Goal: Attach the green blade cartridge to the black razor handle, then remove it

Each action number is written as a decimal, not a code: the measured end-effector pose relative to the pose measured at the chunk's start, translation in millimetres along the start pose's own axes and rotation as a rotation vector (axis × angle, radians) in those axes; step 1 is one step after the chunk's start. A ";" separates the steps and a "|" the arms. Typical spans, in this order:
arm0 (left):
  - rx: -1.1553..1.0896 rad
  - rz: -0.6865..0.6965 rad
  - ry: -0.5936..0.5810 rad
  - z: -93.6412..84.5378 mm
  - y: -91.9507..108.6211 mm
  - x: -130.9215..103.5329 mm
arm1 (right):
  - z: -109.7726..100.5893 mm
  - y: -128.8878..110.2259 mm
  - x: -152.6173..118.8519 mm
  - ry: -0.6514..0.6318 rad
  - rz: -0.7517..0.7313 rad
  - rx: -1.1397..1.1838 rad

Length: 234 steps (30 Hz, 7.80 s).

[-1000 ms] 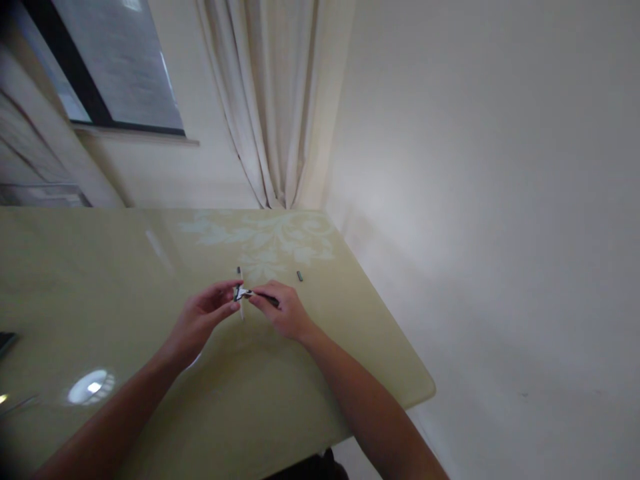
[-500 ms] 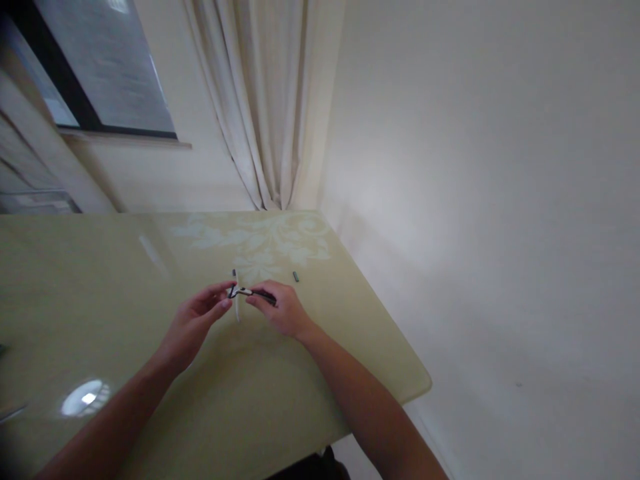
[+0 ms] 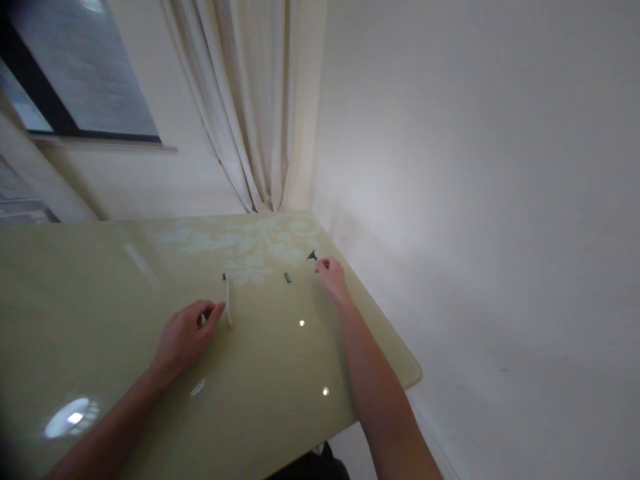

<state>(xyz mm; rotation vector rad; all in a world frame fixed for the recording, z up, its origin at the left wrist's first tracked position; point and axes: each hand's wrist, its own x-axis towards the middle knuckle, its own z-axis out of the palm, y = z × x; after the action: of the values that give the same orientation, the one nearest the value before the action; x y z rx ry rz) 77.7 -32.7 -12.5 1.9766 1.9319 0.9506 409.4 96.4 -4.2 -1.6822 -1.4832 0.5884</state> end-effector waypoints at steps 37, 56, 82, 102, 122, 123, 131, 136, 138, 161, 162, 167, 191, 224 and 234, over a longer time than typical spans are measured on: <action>0.392 -0.119 -0.233 2.7 19.4 4.3 | 24.8 -12.6 -14.0 -0.017 -0.028 -0.363; 0.022 0.272 -0.158 39.4 99.2 44.6 | 57.2 -67.0 -51.4 -0.256 -0.210 0.625; -0.470 0.043 -0.012 25.1 8.0 21.7 | 83.4 -81.0 -94.2 -0.515 0.099 0.634; -0.440 0.195 0.131 24.8 36.2 10.4 | 72.0 -80.2 -108.1 -0.470 0.128 0.651; 0.121 0.437 0.219 18.9 27.8 1.0 | 70.5 -89.9 -115.2 -0.528 0.302 0.787; 0.010 0.394 0.172 20.2 26.8 3.2 | 70.6 -88.5 -113.5 -0.513 0.286 0.772; -0.562 0.223 -0.107 20.3 17.0 16.5 | 62.2 -79.5 -100.0 -0.550 0.106 0.709; -0.559 0.197 -0.032 21.9 22.6 13.0 | 63.0 -80.1 -101.7 -0.566 0.128 0.750; -0.551 0.192 0.027 21.8 27.0 11.3 | 63.6 -81.0 -103.1 -0.576 0.147 0.765; -0.497 0.287 0.084 21.4 31.7 7.7 | 53.1 -84.3 -99.1 -0.589 0.177 0.827; -0.498 0.287 0.078 21.4 32.5 7.4 | 52.8 -84.8 -99.4 -0.590 0.172 0.830; -0.532 0.255 0.040 21.8 34.4 7.1 | 53.7 -84.4 -99.8 -0.627 0.143 0.808; -0.663 0.074 0.104 17.6 13.9 25.7 | 41.3 -72.9 -94.3 -0.809 -0.300 0.360; -0.643 0.098 0.091 17.6 10.7 28.3 | 54.0 -62.9 -82.7 -0.854 -0.233 0.398; -0.622 0.115 0.089 20.1 8.8 27.2 | 54.5 -60.2 -81.5 -0.766 -0.261 0.338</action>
<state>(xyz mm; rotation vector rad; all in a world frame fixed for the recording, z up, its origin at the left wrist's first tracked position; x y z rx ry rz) 94.5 -2.1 -14.9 1.6984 1.3308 1.4706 314.6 31.3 0.1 -1.0071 -1.9411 1.3450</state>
